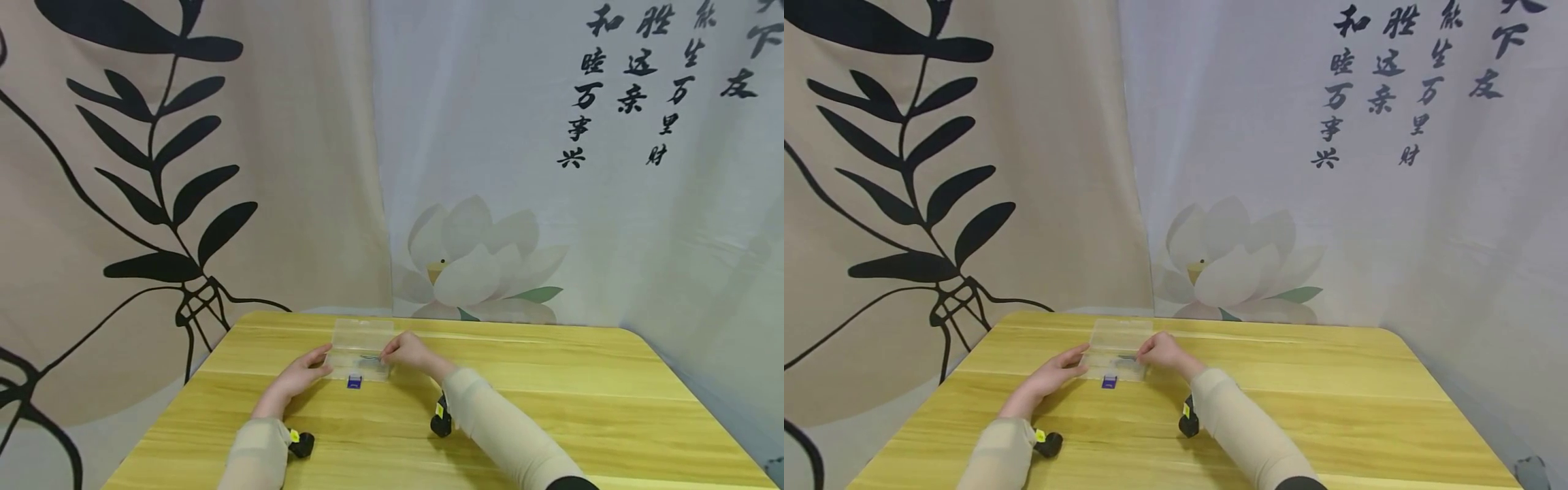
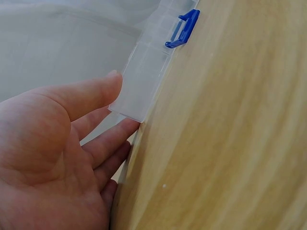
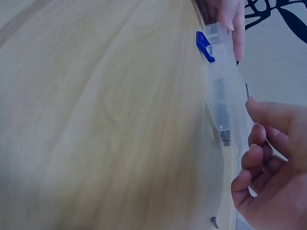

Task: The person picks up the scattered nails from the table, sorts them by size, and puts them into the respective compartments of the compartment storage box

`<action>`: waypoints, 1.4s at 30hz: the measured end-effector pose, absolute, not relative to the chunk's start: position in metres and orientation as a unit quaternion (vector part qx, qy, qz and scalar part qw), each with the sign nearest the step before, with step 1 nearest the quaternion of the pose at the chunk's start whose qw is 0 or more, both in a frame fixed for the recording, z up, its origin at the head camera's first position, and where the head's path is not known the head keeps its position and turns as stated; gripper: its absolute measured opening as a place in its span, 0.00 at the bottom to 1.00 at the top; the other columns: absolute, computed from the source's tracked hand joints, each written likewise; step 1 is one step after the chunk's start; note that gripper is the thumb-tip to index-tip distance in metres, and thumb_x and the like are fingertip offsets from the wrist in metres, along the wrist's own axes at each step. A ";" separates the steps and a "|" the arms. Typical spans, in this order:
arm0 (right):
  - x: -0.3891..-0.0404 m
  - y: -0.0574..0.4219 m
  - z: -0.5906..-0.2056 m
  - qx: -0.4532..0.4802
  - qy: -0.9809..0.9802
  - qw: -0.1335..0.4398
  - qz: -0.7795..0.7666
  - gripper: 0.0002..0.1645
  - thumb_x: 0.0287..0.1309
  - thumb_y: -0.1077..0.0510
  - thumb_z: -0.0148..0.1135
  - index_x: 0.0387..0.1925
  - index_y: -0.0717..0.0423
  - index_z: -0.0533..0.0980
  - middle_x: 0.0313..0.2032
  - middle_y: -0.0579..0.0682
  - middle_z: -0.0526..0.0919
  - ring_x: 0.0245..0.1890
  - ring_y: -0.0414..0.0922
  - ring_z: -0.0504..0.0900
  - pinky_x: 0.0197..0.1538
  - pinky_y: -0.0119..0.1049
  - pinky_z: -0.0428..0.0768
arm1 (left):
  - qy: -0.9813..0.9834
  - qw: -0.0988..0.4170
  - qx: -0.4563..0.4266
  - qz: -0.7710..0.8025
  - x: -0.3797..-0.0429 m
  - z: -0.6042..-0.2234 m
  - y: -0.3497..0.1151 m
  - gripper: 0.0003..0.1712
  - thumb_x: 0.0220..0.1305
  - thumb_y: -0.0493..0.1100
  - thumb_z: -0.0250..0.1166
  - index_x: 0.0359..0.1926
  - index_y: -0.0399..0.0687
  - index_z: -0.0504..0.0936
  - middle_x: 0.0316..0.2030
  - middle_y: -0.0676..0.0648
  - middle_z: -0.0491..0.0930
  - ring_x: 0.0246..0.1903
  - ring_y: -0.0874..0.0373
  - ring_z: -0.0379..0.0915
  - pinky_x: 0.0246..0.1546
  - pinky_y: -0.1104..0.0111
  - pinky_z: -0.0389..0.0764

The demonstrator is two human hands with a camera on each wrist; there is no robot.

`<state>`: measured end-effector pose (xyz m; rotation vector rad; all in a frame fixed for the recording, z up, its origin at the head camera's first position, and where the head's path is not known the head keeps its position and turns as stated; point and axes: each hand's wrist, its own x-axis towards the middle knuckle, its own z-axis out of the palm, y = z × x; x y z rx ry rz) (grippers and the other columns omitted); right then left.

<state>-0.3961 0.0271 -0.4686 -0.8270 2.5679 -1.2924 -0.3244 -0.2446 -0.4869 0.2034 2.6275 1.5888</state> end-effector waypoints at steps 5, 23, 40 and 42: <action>-0.393 0.027 -0.468 -0.269 0.862 0.070 -0.424 0.04 0.52 0.64 0.70 0.31 0.62 0.86 0.33 0.49 0.87 0.35 0.38 0.80 0.40 0.32 0.78 | 0.852 0.031 0.070 0.517 -0.327 -0.489 -0.243 0.33 0.70 0.41 0.59 0.72 0.41 0.61 0.66 0.28 0.61 0.66 0.33 0.55 0.62 0.40 0.58; -0.404 0.070 -0.455 -0.266 0.863 0.058 -0.426 0.10 0.61 0.59 0.64 0.39 0.60 0.86 0.41 0.50 0.86 0.46 0.47 0.82 0.50 0.44 0.79 | 0.854 0.035 0.059 0.516 -0.327 -0.488 -0.240 0.32 0.71 0.40 0.57 0.73 0.44 0.60 0.67 0.29 0.60 0.67 0.34 0.53 0.63 0.41 0.58; -0.412 0.129 -0.477 -0.218 0.868 0.063 -0.442 0.13 0.58 0.63 0.66 0.44 0.65 0.83 0.46 0.56 0.84 0.47 0.49 0.80 0.50 0.44 0.78 | 0.861 0.033 0.062 0.504 -0.327 -0.487 -0.243 0.33 0.71 0.41 0.58 0.73 0.42 0.59 0.67 0.28 0.59 0.67 0.33 0.53 0.63 0.41 0.58; -0.412 0.132 -0.479 -0.215 0.869 0.066 -0.440 0.14 0.56 0.62 0.68 0.45 0.64 0.83 0.43 0.57 0.84 0.41 0.45 0.77 0.45 0.40 0.77 | 0.860 0.034 0.061 0.505 -0.327 -0.486 -0.243 0.33 0.71 0.41 0.57 0.73 0.42 0.59 0.67 0.28 0.59 0.67 0.33 0.53 0.63 0.42 0.58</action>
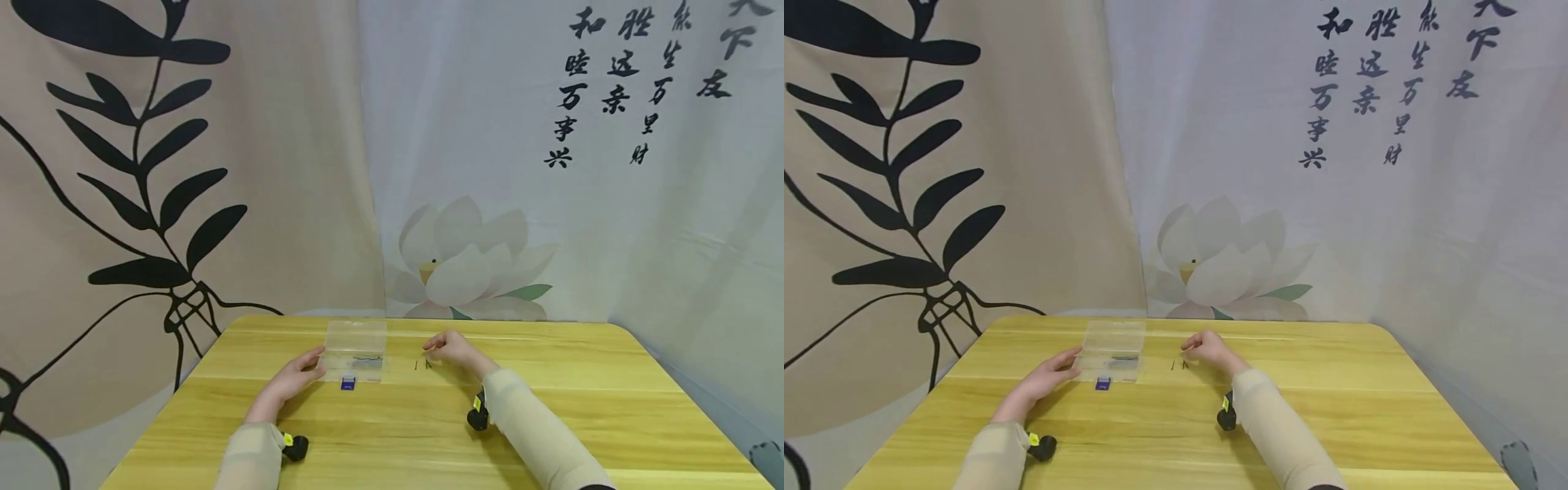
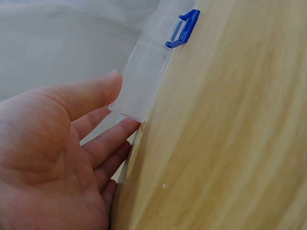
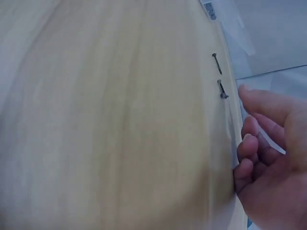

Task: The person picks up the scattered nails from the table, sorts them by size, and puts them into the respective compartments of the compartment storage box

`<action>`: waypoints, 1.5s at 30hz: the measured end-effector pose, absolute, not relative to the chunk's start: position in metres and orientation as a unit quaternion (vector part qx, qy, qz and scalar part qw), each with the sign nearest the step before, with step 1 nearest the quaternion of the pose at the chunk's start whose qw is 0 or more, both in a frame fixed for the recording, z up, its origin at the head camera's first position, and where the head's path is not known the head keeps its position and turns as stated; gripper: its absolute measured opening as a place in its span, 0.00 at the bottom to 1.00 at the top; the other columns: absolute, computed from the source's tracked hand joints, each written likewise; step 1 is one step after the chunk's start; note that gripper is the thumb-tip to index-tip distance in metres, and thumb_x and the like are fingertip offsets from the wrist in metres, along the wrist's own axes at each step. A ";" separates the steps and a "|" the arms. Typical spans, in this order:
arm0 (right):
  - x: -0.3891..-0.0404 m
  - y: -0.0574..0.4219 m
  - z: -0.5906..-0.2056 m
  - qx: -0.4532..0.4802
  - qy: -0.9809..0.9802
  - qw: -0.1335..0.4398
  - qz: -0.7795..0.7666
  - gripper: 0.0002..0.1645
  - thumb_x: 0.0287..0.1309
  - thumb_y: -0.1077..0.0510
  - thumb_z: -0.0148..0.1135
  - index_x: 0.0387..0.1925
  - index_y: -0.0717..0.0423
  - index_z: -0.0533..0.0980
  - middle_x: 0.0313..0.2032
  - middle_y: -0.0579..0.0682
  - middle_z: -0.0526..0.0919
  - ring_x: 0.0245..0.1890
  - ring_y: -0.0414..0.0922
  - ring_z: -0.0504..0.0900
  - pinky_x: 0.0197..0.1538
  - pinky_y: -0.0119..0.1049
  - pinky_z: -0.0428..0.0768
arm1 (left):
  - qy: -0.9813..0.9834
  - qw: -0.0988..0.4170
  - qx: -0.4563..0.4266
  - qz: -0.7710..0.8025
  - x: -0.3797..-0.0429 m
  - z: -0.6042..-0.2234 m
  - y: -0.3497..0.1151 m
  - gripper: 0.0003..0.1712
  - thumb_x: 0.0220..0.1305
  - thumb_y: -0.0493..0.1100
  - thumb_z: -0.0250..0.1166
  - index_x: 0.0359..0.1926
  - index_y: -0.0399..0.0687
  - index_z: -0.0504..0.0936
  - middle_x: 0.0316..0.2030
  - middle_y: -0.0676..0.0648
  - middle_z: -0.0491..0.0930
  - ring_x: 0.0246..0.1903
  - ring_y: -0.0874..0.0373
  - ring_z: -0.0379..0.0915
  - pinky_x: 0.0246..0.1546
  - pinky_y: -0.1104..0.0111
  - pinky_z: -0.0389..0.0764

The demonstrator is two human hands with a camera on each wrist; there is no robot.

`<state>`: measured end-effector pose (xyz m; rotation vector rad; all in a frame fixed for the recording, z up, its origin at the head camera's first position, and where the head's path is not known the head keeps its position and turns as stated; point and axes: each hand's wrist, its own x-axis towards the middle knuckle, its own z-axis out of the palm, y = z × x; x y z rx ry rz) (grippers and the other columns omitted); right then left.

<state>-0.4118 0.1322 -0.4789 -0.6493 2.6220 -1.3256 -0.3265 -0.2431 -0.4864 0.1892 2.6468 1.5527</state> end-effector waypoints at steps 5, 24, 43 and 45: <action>-0.411 0.136 -0.482 -0.215 0.874 0.075 -0.430 0.17 0.51 0.63 0.71 0.44 0.64 0.82 0.36 0.52 0.83 0.31 0.40 0.70 0.37 0.34 0.72 | 0.859 0.034 0.059 0.507 -0.327 -0.487 -0.243 0.33 0.71 0.41 0.58 0.73 0.43 0.59 0.67 0.28 0.59 0.67 0.33 0.53 0.63 0.42 0.58; -0.411 0.136 -0.488 -0.176 0.878 0.053 -0.441 0.11 0.50 0.63 0.72 0.38 0.60 0.85 0.39 0.50 0.86 0.41 0.43 0.80 0.51 0.44 0.77 | 0.862 0.032 0.060 0.501 -0.327 -0.485 -0.246 0.33 0.71 0.42 0.58 0.73 0.42 0.59 0.67 0.28 0.60 0.66 0.32 0.54 0.63 0.41 0.58; -0.402 0.138 -0.485 -0.163 0.881 0.063 -0.439 0.03 0.52 0.64 0.71 0.27 0.61 0.85 0.31 0.47 0.85 0.30 0.41 0.78 0.37 0.34 0.76 | 0.864 0.029 0.070 0.498 -0.326 -0.486 -0.244 0.33 0.71 0.42 0.58 0.73 0.41 0.59 0.67 0.28 0.60 0.66 0.32 0.54 0.63 0.40 0.58; -0.401 0.139 -0.484 -0.168 0.883 0.063 -0.434 0.03 0.53 0.63 0.71 0.27 0.61 0.85 0.31 0.47 0.85 0.30 0.41 0.77 0.37 0.34 0.76 | 0.863 0.029 0.065 0.501 -0.326 -0.488 -0.245 0.33 0.70 0.42 0.59 0.73 0.42 0.60 0.67 0.28 0.60 0.66 0.33 0.54 0.63 0.40 0.57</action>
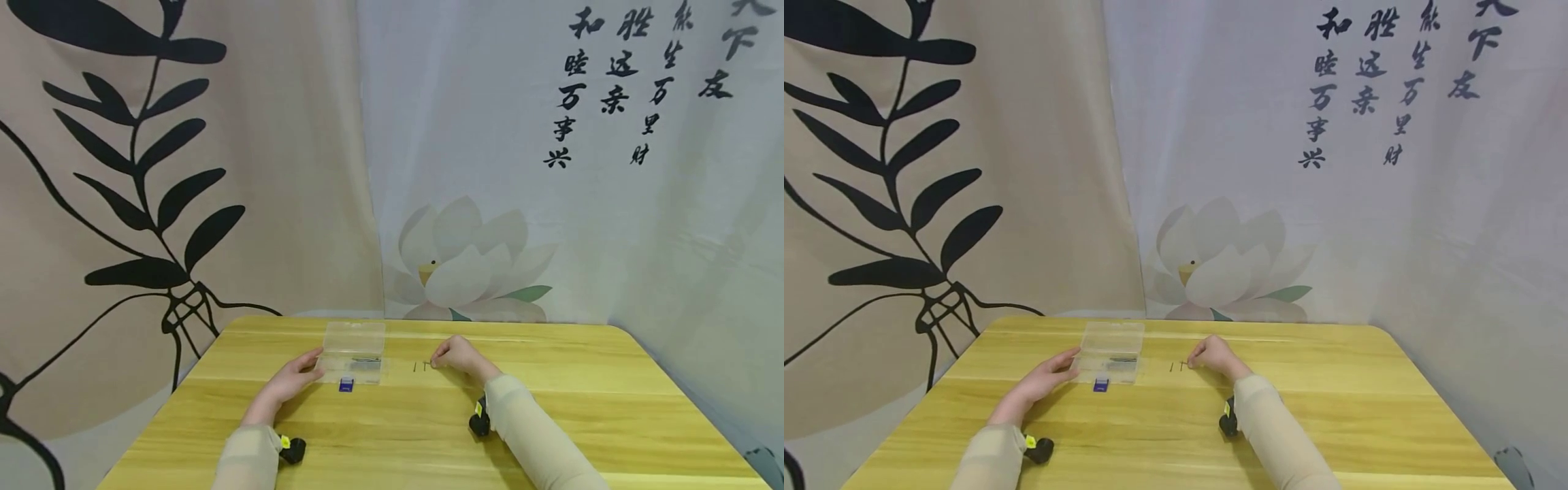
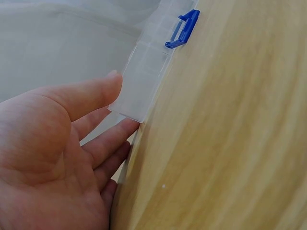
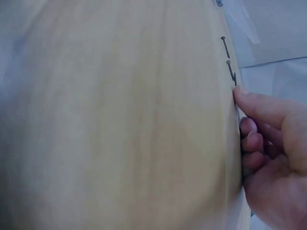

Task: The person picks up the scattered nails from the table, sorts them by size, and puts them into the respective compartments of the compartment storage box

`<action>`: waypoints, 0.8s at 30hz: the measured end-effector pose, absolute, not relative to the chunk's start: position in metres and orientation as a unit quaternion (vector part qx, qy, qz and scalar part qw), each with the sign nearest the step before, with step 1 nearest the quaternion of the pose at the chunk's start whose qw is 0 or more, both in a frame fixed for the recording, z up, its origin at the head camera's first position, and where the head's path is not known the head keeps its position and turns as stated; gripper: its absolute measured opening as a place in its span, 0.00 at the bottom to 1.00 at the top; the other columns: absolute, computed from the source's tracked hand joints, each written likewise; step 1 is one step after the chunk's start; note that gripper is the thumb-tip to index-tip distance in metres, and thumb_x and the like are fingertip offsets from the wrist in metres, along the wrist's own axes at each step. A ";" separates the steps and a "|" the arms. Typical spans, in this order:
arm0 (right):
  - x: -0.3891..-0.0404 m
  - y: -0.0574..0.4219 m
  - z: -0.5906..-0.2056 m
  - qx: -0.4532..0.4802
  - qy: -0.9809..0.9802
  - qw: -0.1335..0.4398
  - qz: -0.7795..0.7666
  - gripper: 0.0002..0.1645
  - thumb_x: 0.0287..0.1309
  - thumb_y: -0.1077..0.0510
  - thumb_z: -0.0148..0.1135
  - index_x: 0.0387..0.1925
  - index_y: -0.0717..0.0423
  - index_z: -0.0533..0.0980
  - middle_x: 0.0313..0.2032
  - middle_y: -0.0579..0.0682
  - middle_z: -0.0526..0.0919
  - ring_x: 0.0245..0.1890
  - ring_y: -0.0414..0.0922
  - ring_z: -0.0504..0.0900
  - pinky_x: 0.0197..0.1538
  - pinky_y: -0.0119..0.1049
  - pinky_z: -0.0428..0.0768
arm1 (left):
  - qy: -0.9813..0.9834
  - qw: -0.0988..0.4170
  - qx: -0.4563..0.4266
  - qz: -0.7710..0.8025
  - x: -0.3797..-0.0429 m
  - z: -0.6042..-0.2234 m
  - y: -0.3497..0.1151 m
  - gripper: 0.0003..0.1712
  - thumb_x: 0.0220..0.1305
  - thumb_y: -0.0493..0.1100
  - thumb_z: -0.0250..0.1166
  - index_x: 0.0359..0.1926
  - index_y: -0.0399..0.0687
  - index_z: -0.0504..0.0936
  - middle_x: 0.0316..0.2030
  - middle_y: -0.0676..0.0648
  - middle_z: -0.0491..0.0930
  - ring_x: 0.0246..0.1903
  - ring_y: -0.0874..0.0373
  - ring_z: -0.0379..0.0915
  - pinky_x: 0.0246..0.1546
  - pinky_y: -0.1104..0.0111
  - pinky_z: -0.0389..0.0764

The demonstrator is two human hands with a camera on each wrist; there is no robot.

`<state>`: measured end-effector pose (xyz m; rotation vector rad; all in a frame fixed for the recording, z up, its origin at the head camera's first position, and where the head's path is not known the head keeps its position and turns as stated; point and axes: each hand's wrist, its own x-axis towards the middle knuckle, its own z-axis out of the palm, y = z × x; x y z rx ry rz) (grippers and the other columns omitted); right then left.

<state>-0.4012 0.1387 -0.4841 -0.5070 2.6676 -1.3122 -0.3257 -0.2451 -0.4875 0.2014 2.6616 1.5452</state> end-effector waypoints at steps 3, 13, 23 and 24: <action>-0.401 0.139 -0.484 -0.174 0.881 0.067 -0.434 0.04 0.53 0.64 0.70 0.27 0.62 0.84 0.31 0.47 0.85 0.29 0.41 0.76 0.36 0.34 0.75 | 0.863 0.027 0.066 0.499 -0.325 -0.489 -0.246 0.33 0.71 0.42 0.59 0.73 0.42 0.60 0.67 0.28 0.61 0.66 0.33 0.54 0.63 0.41 0.57; -0.405 0.140 -0.485 -0.200 0.875 0.077 -0.434 0.03 0.56 0.66 0.67 0.29 0.63 0.84 0.32 0.49 0.85 0.34 0.41 0.78 0.44 0.38 0.77 | 0.863 0.030 0.063 0.501 -0.324 -0.488 -0.247 0.34 0.70 0.43 0.59 0.73 0.43 0.60 0.67 0.28 0.60 0.66 0.32 0.54 0.63 0.39 0.55; -0.400 0.144 -0.481 -0.200 0.869 0.090 -0.443 0.05 0.60 0.66 0.63 0.33 0.65 0.84 0.35 0.51 0.85 0.37 0.43 0.79 0.45 0.40 0.78 | 0.861 0.035 0.063 0.504 -0.325 -0.487 -0.246 0.34 0.70 0.42 0.59 0.73 0.44 0.59 0.67 0.29 0.60 0.67 0.33 0.54 0.63 0.40 0.55; -0.400 0.144 -0.480 -0.201 0.870 0.091 -0.442 0.06 0.61 0.66 0.63 0.34 0.65 0.84 0.36 0.51 0.85 0.38 0.43 0.79 0.46 0.40 0.78 | 0.862 0.034 0.064 0.502 -0.325 -0.487 -0.245 0.34 0.71 0.42 0.59 0.73 0.43 0.59 0.67 0.29 0.60 0.67 0.33 0.54 0.63 0.40 0.55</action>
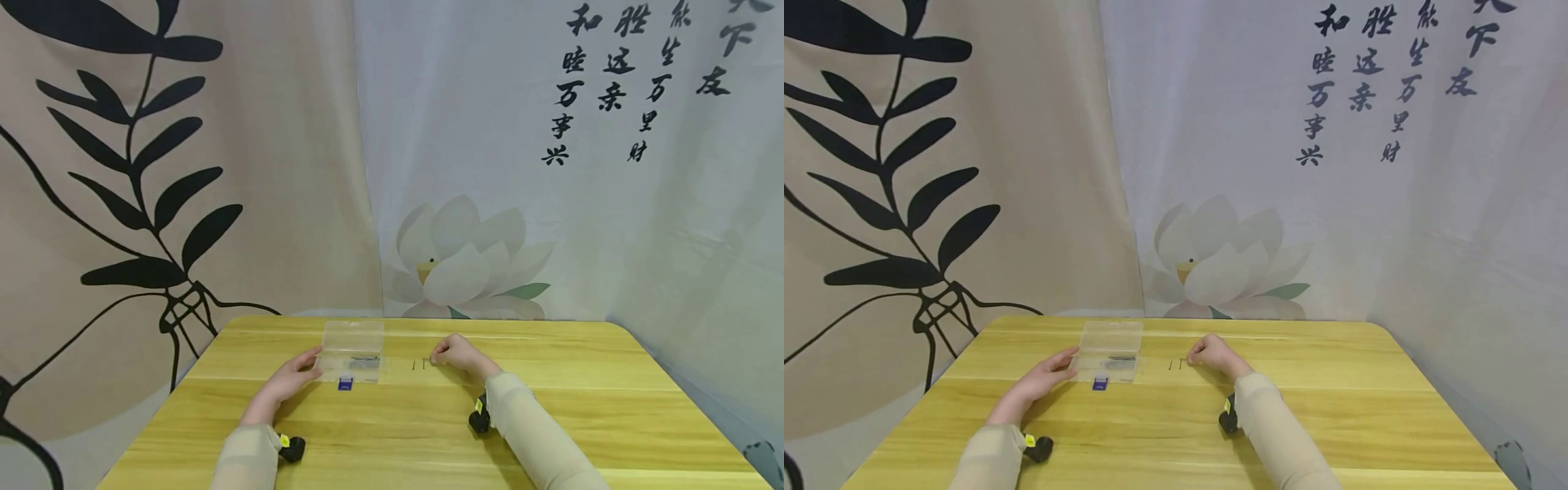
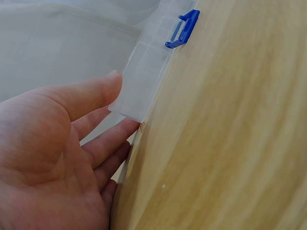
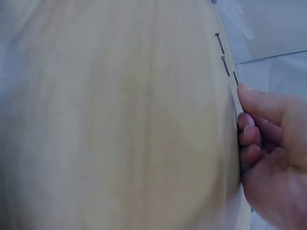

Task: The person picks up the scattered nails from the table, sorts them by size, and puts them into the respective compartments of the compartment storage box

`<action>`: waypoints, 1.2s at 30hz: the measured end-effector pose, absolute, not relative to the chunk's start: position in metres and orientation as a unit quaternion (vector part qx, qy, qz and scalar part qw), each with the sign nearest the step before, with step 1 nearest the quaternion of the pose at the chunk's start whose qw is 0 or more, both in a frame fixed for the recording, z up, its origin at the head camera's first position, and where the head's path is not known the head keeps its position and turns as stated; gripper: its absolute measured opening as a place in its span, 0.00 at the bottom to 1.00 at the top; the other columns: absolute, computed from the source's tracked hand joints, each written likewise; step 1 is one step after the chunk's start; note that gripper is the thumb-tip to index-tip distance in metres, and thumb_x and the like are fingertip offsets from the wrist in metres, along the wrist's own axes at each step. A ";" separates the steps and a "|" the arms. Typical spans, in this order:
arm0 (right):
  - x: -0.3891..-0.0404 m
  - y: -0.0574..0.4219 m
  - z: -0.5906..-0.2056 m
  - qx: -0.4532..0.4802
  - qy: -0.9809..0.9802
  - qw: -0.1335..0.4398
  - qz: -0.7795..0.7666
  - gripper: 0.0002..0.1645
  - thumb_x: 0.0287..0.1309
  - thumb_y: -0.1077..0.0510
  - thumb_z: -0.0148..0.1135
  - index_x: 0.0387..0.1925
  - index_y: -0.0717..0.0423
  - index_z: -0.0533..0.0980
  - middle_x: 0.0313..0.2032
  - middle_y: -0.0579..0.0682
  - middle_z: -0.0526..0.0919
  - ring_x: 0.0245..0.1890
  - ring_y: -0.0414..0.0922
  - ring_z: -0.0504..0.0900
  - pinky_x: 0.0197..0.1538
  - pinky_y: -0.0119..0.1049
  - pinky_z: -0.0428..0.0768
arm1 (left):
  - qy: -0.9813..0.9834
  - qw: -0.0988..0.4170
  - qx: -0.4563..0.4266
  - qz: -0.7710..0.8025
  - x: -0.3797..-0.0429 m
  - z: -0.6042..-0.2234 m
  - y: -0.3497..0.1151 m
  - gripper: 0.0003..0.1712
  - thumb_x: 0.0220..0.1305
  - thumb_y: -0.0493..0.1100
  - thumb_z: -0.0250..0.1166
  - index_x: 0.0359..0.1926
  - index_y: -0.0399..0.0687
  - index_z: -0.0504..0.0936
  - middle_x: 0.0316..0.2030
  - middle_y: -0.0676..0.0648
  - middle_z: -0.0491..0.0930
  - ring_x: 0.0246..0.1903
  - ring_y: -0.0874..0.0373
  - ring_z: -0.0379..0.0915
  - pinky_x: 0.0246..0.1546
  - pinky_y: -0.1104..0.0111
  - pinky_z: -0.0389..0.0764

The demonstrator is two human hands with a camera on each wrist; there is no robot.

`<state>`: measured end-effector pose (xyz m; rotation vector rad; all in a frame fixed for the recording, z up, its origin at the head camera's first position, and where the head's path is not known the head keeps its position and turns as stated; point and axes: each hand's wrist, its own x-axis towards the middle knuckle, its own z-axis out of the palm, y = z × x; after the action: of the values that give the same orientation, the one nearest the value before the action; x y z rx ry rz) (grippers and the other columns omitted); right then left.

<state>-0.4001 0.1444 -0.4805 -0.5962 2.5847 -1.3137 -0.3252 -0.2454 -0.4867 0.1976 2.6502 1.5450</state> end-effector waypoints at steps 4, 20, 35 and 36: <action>-0.403 0.147 -0.478 -0.207 0.868 0.090 -0.441 0.07 0.63 0.65 0.60 0.35 0.65 0.83 0.40 0.52 0.85 0.40 0.43 0.79 0.46 0.41 0.77 | 0.861 0.031 0.066 0.503 -0.327 -0.486 -0.245 0.34 0.70 0.43 0.59 0.73 0.43 0.59 0.67 0.29 0.60 0.67 0.33 0.54 0.64 0.40 0.55; -0.414 0.157 -0.463 -0.222 0.827 0.144 -0.496 0.16 0.69 0.61 0.54 0.47 0.74 0.76 0.31 0.52 0.76 0.27 0.41 0.68 0.38 0.39 0.71 | 0.856 0.040 0.063 0.511 -0.326 -0.485 -0.243 0.33 0.71 0.42 0.58 0.73 0.43 0.59 0.68 0.29 0.58 0.67 0.33 0.52 0.64 0.41 0.56; -0.419 0.150 -0.434 -0.210 0.840 0.109 -0.488 0.19 0.68 0.60 0.57 0.51 0.72 0.76 0.42 0.53 0.80 0.36 0.49 0.72 0.50 0.56 0.72 | 0.855 0.036 0.063 0.514 -0.326 -0.489 -0.247 0.34 0.71 0.42 0.59 0.73 0.43 0.60 0.67 0.29 0.59 0.67 0.33 0.53 0.64 0.41 0.56; -0.419 0.150 -0.433 -0.210 0.842 0.105 -0.486 0.19 0.68 0.60 0.57 0.51 0.72 0.76 0.43 0.53 0.81 0.36 0.48 0.73 0.50 0.56 0.73 | 0.854 0.036 0.063 0.514 -0.326 -0.489 -0.247 0.34 0.70 0.43 0.59 0.73 0.43 0.60 0.67 0.29 0.60 0.67 0.33 0.53 0.64 0.41 0.56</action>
<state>-0.4185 0.1504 -0.4327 -0.6202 2.4820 -1.4321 -0.3259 -0.2468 -0.4885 0.1950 2.6251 1.5807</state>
